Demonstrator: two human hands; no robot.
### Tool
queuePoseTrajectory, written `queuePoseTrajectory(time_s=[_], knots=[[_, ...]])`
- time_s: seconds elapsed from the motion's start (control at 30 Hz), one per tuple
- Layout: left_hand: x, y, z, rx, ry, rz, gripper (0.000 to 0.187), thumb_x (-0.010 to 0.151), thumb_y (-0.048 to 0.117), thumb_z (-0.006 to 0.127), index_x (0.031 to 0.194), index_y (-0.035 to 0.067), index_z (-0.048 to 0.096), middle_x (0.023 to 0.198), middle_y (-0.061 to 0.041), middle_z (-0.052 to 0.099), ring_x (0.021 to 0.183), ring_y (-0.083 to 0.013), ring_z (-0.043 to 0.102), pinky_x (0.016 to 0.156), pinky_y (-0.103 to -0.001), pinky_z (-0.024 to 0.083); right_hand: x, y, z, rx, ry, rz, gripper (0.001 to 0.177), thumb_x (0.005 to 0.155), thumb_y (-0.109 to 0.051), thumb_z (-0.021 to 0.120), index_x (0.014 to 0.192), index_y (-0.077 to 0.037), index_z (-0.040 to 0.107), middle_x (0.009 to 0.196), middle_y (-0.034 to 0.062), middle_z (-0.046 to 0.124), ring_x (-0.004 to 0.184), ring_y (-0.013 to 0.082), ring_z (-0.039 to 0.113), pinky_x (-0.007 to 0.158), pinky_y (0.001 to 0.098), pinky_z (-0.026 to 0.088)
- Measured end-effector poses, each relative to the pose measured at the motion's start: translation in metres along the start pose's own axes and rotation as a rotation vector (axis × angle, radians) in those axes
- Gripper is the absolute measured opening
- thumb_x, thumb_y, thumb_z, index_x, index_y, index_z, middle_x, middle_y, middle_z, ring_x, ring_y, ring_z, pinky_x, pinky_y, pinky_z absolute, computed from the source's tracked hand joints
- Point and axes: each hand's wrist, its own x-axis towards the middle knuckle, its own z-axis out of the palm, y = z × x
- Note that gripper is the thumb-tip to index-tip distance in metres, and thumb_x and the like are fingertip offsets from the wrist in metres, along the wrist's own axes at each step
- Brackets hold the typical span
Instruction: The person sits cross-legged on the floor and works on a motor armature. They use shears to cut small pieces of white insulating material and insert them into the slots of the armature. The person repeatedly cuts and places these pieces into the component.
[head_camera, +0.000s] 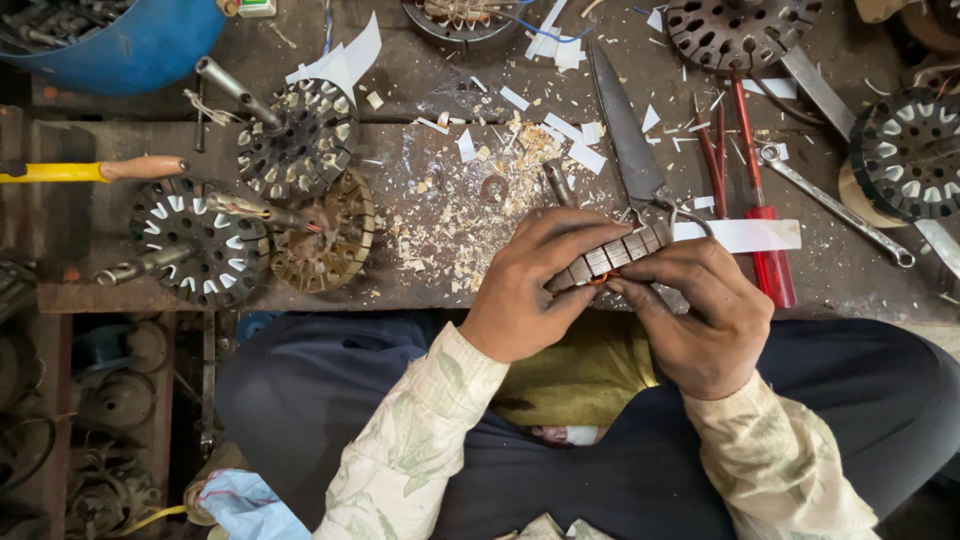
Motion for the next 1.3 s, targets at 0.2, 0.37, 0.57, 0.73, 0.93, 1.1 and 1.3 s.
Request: queuePoseTrajectory(time_s=[0.2,0.37,0.57,0.73,0.93,1.1,1.3], knots=[[-0.002,-0.001,-0.001,0.004,-0.021,0.015,0.064,0.077,-0.003,0.08,0.136,0.016,0.064,0.134,-0.004,0.064,0.123,-0.0267,0.065,0.107,-0.037,0.056,0.003,0.002,-0.003,0.004,-0.042,0.036,0.022,0.078,0.003,0.085,0.098,0.0,0.074,0.093,0.0102,0.069,0.088,0.0207,0.067,0.078,0.0318,0.053],[-0.001,0.001,0.0,-0.007,-0.033,0.005,0.061,0.08,-0.003,0.079,0.136,0.016,0.064,0.134,-0.005,0.064,0.123,-0.0263,0.065,0.106,-0.036,0.056,-0.002,0.011,-0.005,0.08,-0.046,0.08,0.023,0.077,0.005,0.083,0.098,-0.001,0.074,0.094,0.0091,0.069,0.089,0.02,0.068,0.081,0.031,0.054],[0.001,0.002,-0.008,-0.093,-0.043,-0.026,0.058,0.084,0.011,0.08,0.139,0.011,0.06,0.138,-0.01,0.062,0.132,-0.0309,0.062,0.114,-0.041,0.05,-0.002,0.014,0.002,0.182,0.017,0.155,0.024,0.083,0.002,0.084,0.103,0.001,0.071,0.101,0.0106,0.07,0.094,0.0201,0.068,0.085,0.03,0.053],[0.001,-0.014,-0.017,-0.196,-0.056,0.011,0.045,0.111,0.035,0.055,0.147,0.008,0.058,0.149,-0.011,0.062,0.14,-0.0292,0.058,0.127,-0.043,0.041,0.007,0.019,0.007,0.079,0.022,0.131,0.025,0.089,0.002,0.082,0.112,0.002,0.073,0.108,0.0116,0.073,0.101,0.0194,0.071,0.091,0.0306,0.055],[-0.002,-0.028,-0.022,-0.226,-0.016,-0.073,0.047,0.115,0.038,0.047,0.149,0.008,0.058,0.149,-0.012,0.063,0.147,-0.0299,0.053,0.129,-0.043,0.035,0.005,0.017,0.011,0.269,0.026,0.284,0.033,0.096,0.002,0.073,0.128,0.0,0.067,0.116,0.0103,0.07,0.106,0.0146,0.07,0.095,0.0269,0.057],[-0.002,-0.037,-0.022,-0.213,0.022,-0.15,0.047,0.112,0.037,0.049,0.149,0.01,0.057,0.149,-0.013,0.062,0.142,-0.0292,0.055,0.123,-0.041,0.038,0.003,0.019,0.009,0.185,0.038,0.348,0.033,0.098,0.003,0.07,0.13,0.0,0.067,0.111,0.0103,0.069,0.099,0.0135,0.069,0.085,0.0264,0.057],[-0.001,-0.026,-0.019,-0.234,0.076,-0.166,0.042,0.111,0.03,0.053,0.146,0.009,0.057,0.146,-0.012,0.061,0.137,-0.0262,0.057,0.115,-0.037,0.045,0.001,0.012,0.014,0.069,-0.004,0.276,0.035,0.091,-0.005,0.077,0.125,-0.001,0.067,0.103,0.0107,0.07,0.088,0.0174,0.071,0.08,0.03,0.057]])
